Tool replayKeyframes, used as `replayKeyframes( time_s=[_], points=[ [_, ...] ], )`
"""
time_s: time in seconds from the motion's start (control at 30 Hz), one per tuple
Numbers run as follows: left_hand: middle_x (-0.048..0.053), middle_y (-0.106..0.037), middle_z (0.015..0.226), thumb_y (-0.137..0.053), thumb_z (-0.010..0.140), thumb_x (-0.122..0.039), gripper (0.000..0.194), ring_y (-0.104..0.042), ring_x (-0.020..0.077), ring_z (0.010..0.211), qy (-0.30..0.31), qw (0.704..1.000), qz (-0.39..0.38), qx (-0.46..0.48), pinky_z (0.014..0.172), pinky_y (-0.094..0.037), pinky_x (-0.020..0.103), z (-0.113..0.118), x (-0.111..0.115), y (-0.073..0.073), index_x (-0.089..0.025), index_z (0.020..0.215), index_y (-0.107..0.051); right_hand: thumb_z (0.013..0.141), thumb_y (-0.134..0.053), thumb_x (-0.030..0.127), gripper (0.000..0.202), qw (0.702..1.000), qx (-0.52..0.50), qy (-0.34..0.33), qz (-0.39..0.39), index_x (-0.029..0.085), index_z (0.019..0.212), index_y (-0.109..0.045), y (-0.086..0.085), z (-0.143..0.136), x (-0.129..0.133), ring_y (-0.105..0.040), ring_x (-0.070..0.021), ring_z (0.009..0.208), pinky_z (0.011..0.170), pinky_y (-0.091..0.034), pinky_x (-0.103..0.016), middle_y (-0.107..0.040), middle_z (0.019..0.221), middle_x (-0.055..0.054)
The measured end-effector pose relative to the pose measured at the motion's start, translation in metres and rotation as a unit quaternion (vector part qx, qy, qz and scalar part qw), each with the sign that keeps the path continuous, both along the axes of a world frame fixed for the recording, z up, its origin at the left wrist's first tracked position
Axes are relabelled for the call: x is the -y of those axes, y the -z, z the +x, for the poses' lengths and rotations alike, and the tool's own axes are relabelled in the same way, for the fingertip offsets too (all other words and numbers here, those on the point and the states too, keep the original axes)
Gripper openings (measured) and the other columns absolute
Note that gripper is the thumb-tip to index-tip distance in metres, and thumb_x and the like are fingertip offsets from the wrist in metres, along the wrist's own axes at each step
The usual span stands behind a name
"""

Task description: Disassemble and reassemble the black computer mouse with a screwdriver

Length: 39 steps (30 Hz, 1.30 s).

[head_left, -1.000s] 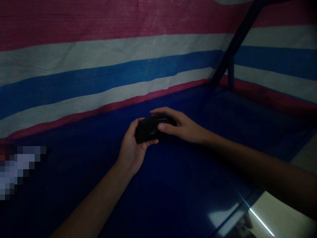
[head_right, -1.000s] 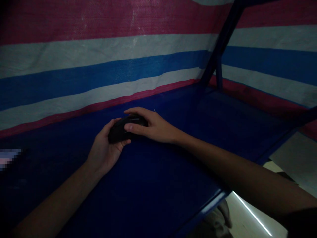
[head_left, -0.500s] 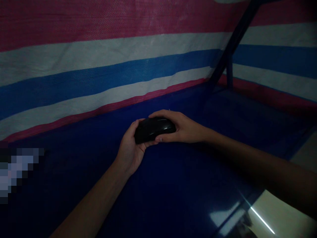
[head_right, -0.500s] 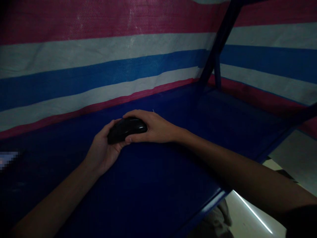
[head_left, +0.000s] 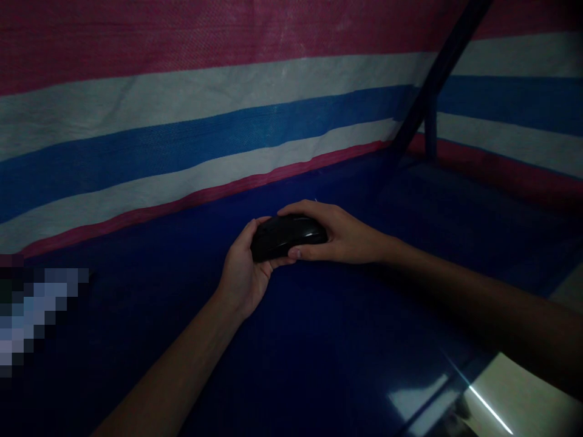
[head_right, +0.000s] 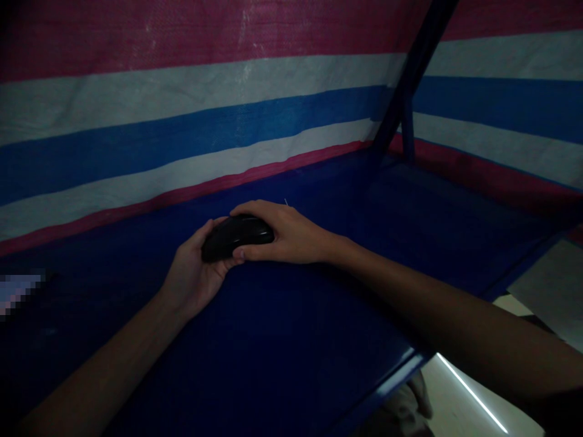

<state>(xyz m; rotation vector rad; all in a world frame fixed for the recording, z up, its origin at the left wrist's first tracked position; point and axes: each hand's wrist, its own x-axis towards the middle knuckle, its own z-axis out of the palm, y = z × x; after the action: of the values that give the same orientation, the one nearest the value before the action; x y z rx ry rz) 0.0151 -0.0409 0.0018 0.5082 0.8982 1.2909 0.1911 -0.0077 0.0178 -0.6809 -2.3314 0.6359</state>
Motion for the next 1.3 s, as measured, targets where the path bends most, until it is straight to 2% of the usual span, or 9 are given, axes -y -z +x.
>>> replayKeyframes(
  time_s=[0.07,0.27,0.47,0.67,0.93,1.3],
  points=[
    [0.007,-0.067,0.08,-0.044,0.089,-0.024,0.022,-0.064,0.015,0.059,0.005,1.0,0.003,0.001,0.045,-0.057,0.026,-0.0002,0.0,0.0,-0.011,0.086,-0.061,0.077,-0.071,0.037,0.051,1.0,-0.013,-0.002,-0.027,0.018,0.12,-0.053,0.0,-0.0006,-0.0004,-0.061,-0.0192,0.103,0.086,-0.049,-0.034,-0.063,0.117,-0.008],
    [0.006,-0.068,0.08,-0.045,0.089,-0.024,0.02,-0.065,0.0146,0.06,0.015,1.0,0.016,0.0,0.046,-0.058,0.028,0.0005,0.0008,-0.0028,-0.012,0.085,-0.061,0.073,-0.075,0.031,0.046,0.973,-0.094,0.007,-0.21,0.017,0.113,-0.056,0.0001,-0.0044,-0.0032,-0.062,-0.0159,0.092,0.079,-0.05,-0.029,-0.064,0.102,-0.003],
    [0.006,-0.069,0.082,-0.048,0.086,-0.023,0.018,-0.065,0.0146,0.061,0.031,0.999,0.026,-0.007,0.046,-0.057,0.026,0.0009,0.0014,-0.0023,-0.012,0.087,-0.062,0.071,-0.076,0.031,0.046,0.973,-0.091,0.016,-0.211,0.018,0.11,-0.058,-0.0031,-0.0044,-0.0028,-0.06,-0.0161,0.091,0.08,-0.049,-0.03,-0.064,0.101,-0.003],
    [0.005,-0.069,0.073,-0.046,0.087,-0.024,0.019,-0.066,0.0152,0.056,0.052,0.998,0.03,-0.019,0.046,-0.055,0.025,-0.0001,0.0019,-0.0027,-0.013,0.092,-0.06,0.07,-0.076,0.031,0.05,0.932,-0.125,0.034,-0.338,0.018,0.114,-0.056,-0.0024,-0.0068,-0.0026,-0.056,-0.0091,0.062,0.051,-0.046,-0.021,-0.06,0.084,0.002],
    [0.006,-0.07,0.072,-0.041,0.091,-0.044,0.039,-0.068,0.0186,0.056,0.08,0.996,0.036,-0.011,0.049,-0.055,0.027,-0.0012,0.0021,-0.0056,-0.012,0.109,-0.055,0.077,-0.07,0.037,0.038,0.923,-0.173,0.021,-0.343,0.017,0.107,-0.058,-0.0026,-0.0071,-0.0017,-0.056,-0.0079,0.058,0.048,-0.047,-0.021,-0.061,0.082,0.001],
    [0.006,-0.069,0.07,-0.042,0.09,-0.03,0.028,-0.067,0.0174,0.054,0.078,0.997,0.025,-0.017,0.049,-0.054,0.026,-0.0002,0.0018,-0.0041,-0.011,0.104,-0.056,0.078,-0.069,0.037,0.036,0.935,-0.142,0.031,-0.324,0.018,0.106,-0.058,-0.003,-0.0079,-0.0008,-0.056,-0.008,0.057,0.049,-0.047,-0.022,-0.06,0.082,0.001]
  ],
)
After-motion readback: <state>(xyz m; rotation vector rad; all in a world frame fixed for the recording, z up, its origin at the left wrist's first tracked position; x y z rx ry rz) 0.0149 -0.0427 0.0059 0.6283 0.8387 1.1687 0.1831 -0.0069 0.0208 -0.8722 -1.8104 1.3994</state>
